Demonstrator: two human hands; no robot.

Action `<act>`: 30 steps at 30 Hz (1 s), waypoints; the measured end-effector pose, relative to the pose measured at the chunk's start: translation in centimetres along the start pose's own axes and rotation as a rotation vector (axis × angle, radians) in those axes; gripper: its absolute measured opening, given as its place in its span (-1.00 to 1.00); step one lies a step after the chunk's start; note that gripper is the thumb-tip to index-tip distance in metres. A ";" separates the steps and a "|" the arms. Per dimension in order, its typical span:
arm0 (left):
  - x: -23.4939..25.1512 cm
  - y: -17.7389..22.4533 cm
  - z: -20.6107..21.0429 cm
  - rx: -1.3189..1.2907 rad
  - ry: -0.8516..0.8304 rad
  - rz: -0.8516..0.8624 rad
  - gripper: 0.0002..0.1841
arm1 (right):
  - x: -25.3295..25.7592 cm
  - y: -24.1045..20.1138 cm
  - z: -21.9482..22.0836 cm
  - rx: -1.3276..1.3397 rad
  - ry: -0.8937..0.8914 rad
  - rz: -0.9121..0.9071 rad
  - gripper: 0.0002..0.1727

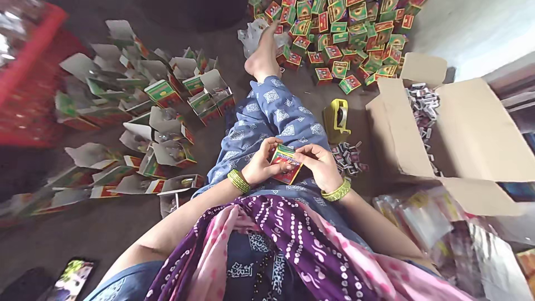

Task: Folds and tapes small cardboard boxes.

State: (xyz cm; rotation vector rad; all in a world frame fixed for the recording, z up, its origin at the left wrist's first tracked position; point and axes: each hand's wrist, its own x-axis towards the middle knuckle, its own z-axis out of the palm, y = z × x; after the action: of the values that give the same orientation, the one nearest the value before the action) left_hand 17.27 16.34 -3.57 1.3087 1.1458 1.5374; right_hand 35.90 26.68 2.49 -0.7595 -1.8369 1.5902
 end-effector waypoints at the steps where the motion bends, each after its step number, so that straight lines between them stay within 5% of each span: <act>1: 0.0 0.0 0.0 -0.002 0.005 -0.002 -0.20 | 0.0 0.4 0.0 -0.036 0.023 -0.054 -0.87; 6: -0.4 0.1 -0.1 0.011 -0.016 0.033 -0.25 | -0.1 1.2 -0.8 -0.215 -0.103 -0.444 -0.87; 11: -0.1 0.1 0.0 -0.021 -0.058 0.052 -0.28 | 0.6 0.2 -1.7 -0.098 -0.113 -0.156 -0.88; 17: -0.3 0.2 -0.3 0.012 -0.036 0.033 -0.29 | 1.0 0.2 -2.0 -0.245 -0.267 -0.412 -0.76; 30: 0.0 -0.5 -0.1 0.050 -0.039 0.095 -0.47 | -0.1 1.1 -2.0 -0.246 -0.215 -0.332 -0.82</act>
State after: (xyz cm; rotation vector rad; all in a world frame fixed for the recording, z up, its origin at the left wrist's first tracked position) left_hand 17.15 16.48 -4.03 1.4386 1.1188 1.5528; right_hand 37.49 28.02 1.64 -0.3660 -2.2097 1.2873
